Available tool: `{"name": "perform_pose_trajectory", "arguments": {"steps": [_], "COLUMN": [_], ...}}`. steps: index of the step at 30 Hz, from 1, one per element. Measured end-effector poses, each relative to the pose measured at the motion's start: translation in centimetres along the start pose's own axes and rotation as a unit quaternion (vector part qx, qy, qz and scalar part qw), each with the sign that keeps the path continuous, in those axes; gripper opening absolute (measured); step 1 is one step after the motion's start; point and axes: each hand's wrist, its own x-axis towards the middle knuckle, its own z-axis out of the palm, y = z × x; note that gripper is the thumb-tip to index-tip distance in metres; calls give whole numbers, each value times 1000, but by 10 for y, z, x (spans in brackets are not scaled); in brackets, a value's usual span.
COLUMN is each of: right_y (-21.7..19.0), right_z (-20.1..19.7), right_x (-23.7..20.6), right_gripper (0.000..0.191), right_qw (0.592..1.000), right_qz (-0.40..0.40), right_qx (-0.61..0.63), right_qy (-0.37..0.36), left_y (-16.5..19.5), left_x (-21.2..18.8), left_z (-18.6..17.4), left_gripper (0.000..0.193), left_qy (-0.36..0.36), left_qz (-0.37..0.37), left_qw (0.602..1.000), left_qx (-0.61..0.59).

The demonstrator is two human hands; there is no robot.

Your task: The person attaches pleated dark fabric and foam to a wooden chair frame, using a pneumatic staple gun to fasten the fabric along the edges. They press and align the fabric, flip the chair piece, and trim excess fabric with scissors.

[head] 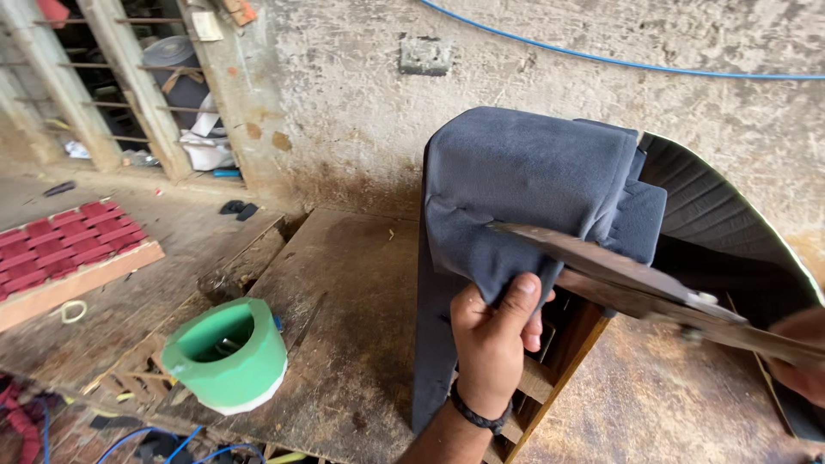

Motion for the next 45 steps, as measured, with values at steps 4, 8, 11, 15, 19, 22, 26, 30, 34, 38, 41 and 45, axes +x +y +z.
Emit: {"name": "perform_pose_trajectory", "arguments": {"steps": [4, 8, 11, 15, 19, 22, 26, 30, 34, 38, 41, 45], "right_y": [2, 9, 15, 19, 23, 22, 16, 13, 15, 18, 18, 17], "right_z": [2, 7, 6, 4, 0, -2, -6, -9, -11, -15, -18, -20], "right_x": [-8, -14, -17, -18, -17, -15, -11, -10, -9, -13, -15, -19], "right_gripper": [41, 42, 44, 45, 47, 49, 50, 52, 54, 56, 57, 59], "right_qw": [1000, 1000, 999, 999, 999, 999, 999, 999, 999, 999, 999, 998], "right_qz": [7, 13, 21, 20, 19, 20, 22, 8, -6, -8, -11, -24], "right_qx": [17, 23, 31, 37, 40, 40, 40, 43, 42, 46, 50, 59], "right_qy": [0, -2, -5, -6, -6, -6, -9, -11, -15, -18, -19, -18], "left_y": [-15, -23, -26, -31, -36, -35, -33, -36, -41, -46, -46, -51], "left_x": [-7, -7, -6, -8, -8, -6, -1, -4, -4, -6, -5, -4], "left_z": [7, 10, 10, 11, 12, 9, 8, 13, 15, 21, 23, 28], "left_gripper": [29, 30, 30, 31, 31, 31, 31, 32, 31, 29, 30, 33], "left_qy": [7, -16, -33, -26, -25, -39, -44, -44, -48, -41, -46, -35], "left_qz": [-45, -50, -64, -56, -50, -39, -29, -20, -29, -21, -18, -4], "left_qw": [999, 999, 997, 998, 998, 998, 998, 998, 998, 998, 998, 999], "left_qx": [-4, 12, 5, 17, 10, 11, 25, 38, 37, 30, 29, 32]}}
